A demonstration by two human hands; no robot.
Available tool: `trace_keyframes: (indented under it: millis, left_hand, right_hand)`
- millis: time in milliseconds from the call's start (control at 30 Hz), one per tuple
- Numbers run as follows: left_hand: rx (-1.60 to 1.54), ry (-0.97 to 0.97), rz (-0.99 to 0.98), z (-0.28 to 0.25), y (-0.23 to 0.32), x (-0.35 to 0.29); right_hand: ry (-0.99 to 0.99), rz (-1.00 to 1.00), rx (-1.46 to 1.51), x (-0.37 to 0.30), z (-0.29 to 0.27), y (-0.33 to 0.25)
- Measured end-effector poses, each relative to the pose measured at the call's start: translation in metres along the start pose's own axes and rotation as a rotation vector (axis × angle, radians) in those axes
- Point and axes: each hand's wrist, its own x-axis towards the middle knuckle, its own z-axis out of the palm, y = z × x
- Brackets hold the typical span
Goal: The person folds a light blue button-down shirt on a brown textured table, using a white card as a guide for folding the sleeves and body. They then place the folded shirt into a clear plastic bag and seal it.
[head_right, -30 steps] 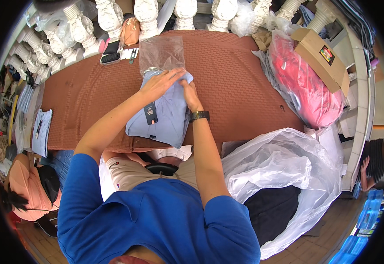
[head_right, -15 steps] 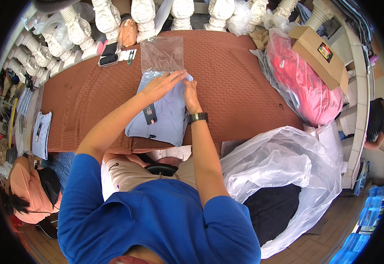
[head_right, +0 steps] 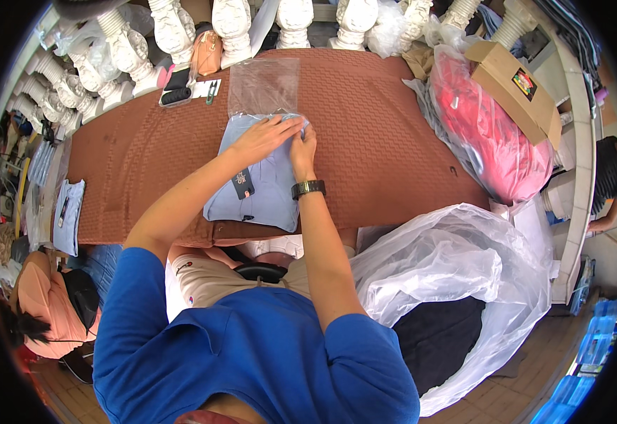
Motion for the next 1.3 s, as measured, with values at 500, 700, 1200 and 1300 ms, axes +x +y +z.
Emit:
trace_keyframes:
  millis: [500,700,1200,1300]
  left_hand:
    - [-0.116,-0.152,-0.094,-0.004,0.01,0.017]
    - [-0.085,-0.063,0.024,0.005,0.004,0.009]
    - [-0.24,-0.091,-0.058,0.0,0.004,0.009]
    - [-0.259,-0.116,-0.064,0.001,0.002,-0.002]
  right_hand:
    - [0.142,-0.11,-0.074,0.008,0.001,0.025]
    - [0.081,0.107,-0.019,-0.007,0.0,0.012]
    - [0.052,0.014,-0.052,-0.006,0.006,0.022]
    - [0.121,0.039,-0.181,-0.019,0.009,0.008]
